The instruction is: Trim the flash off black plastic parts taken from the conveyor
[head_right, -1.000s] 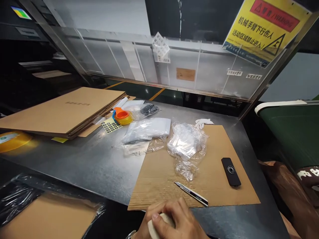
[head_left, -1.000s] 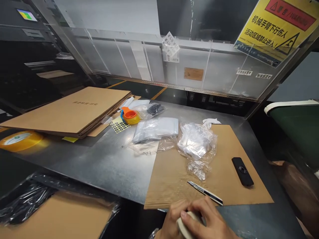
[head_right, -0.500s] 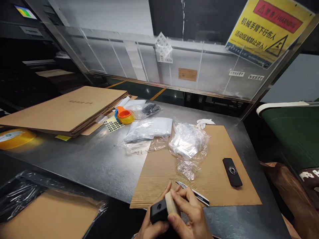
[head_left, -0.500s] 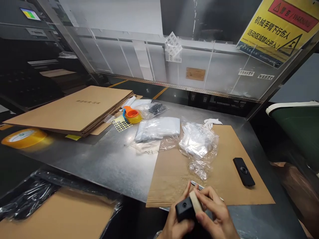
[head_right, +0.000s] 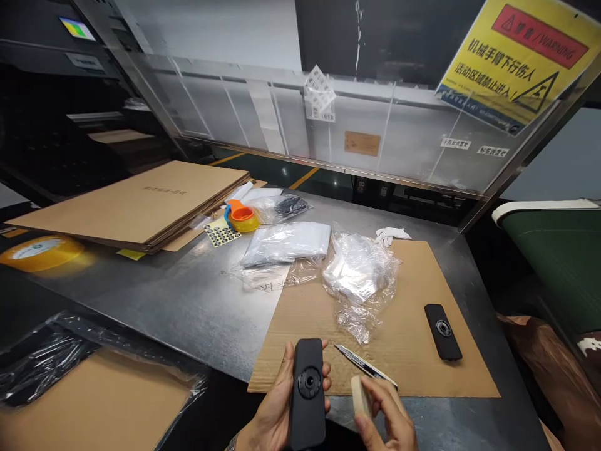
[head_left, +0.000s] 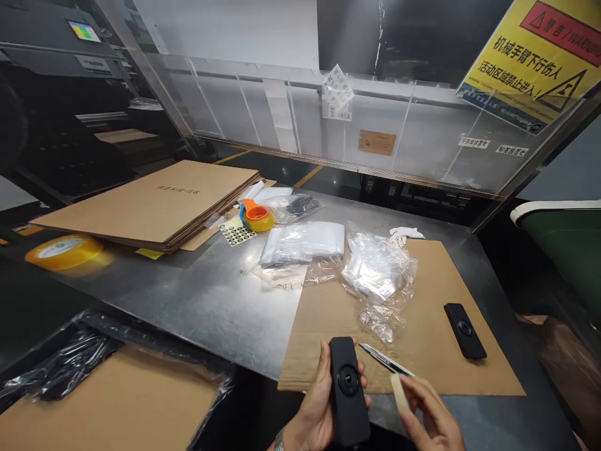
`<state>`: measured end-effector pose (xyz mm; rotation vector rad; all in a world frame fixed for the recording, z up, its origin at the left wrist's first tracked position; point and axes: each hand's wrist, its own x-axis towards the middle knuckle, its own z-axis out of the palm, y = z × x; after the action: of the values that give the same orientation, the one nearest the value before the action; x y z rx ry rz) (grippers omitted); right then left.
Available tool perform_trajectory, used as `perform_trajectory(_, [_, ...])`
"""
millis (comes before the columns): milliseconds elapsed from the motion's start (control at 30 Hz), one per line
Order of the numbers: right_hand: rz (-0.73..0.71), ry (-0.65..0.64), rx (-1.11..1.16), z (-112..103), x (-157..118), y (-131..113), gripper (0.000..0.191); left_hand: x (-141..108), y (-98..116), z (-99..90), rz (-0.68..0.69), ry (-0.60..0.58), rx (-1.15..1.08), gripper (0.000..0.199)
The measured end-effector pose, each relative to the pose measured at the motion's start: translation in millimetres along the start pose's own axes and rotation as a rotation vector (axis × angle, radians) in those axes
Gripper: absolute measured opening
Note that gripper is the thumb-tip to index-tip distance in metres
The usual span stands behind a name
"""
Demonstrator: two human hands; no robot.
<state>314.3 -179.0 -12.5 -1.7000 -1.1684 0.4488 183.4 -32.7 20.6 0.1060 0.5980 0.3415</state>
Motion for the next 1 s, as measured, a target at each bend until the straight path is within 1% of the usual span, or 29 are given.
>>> perform_trajectory(67, [-0.146, -0.039, -0.131, -7.9, 17.5, -16.8, 0.033, 3.4, -8.9, -3.9, -0.137, -0.023, 0.144, 0.070])
perform_trajectory(100, [-0.233, -0.090, -0.179, -7.5, 25.6, -24.9, 0.034, 5.2, -14.0, -6.3, -0.192, -0.044, 0.216, 0.078])
perform_trajectory(133, [-0.326, -0.136, -0.210, -4.7, 32.5, -32.0, 0.036, 6.8, -18.8, -8.8, -0.219, -0.069, 0.271, 0.083])
perform_trajectory(167, [-0.420, -0.170, -0.230, -0.6, 38.0, -37.9, 0.038, 8.1, -22.8, -11.1, -0.195, -0.086, 0.297, 0.083])
perform_trajectory(233, [-0.586, -0.217, -0.252, 6.7, 45.1, -45.2, 0.041, 9.7, -27.5, -15.1, -0.077, -0.106, 0.269, 0.073])
perform_trajectory(267, [-0.646, -0.234, -0.259, 7.8, 46.8, -47.1, 0.041, 9.9, -28.1, -16.8, -0.033, -0.125, 0.243, 0.068])
perform_trajectory(300, [-0.672, -0.258, -0.268, 6.7, 47.6, -48.0, 0.041, 9.8, -27.8, -18.1, -0.021, -0.162, 0.221, 0.067])
perform_trajectory(333, [-0.664, -0.288, -0.281, 3.5, 47.6, -48.2, 0.041, 9.3, -26.8, -19.2, -0.044, -0.210, 0.209, 0.070])
perform_trajectory(400, [-0.609, -0.342, -0.314, -5.8, 45.6, -47.4, 0.046, 7.9, -24.0, -20.3, -0.137, -0.300, 0.206, 0.082])
perform_trajectory(467, [-0.589, -0.340, -0.337, -12.7, 41.9, -46.2, 0.048, 6.2, -22.1, -19.9, -0.194, -0.336, 0.216, 0.089])
perform_trajectory(500, [-0.600, -0.331, -0.342, -13.8, 40.0, -45.9, 0.048, 5.4, -21.9, -19.5, -0.198, -0.325, 0.226, 0.090])
perform_trajectory(567, [-0.632, -0.301, -0.347, -12.3, 37.9, -46.8, 0.048, 4.1, -23.1, -19.3, -0.149, -0.269, 0.278, 0.088])
perform_trajectory(600, [-0.625, -0.290, -0.352, -10.9, 38.4, -48.2, 0.048, 3.4, -24.3, -20.0, -0.125, -0.236, 0.325, 0.087])
perform_trajectory(633, [-0.594, -0.291, -0.365, -9.7, 39.9, -50.1, 0.048, 2.5, -25.5, -21.2, -0.112, -0.202, 0.385, 0.087])
perform_trajectory(733, [-0.429, -0.286, -0.469, -7.4, 46.7, -56.7, 0.040, -0.6, -27.0, -24.9, -0.112, -0.132, 0.531, 0.084])
perform_trajectory(800, [-0.378, -0.309, -0.535, -2.6, 46.6, -58.7, 0.034, -2.3, -24.9, -23.8, -0.084, -0.103, 0.493, 0.079])
perform_trajectory(867, [-0.444, -0.322, -0.555, 7.4, 39.6, -57.5, 0.030, -3.1, -20.8, -18.7, -0.032, -0.086, 0.372, 0.073])
perform_trajectory(933, [-0.514, -0.333, -0.526, 18.9, 29.1, -54.6, 0.025, -3.0, -17.2, -12.3, -0.015, -0.063, 0.278, 0.068])
perform_trajectory(1000, [-0.512, -0.329, -0.488, 25.7, 22.0, -52.8, 0.020, -2.5, -16.0, -7.3, -0.023, -0.019, 0.237, 0.061])
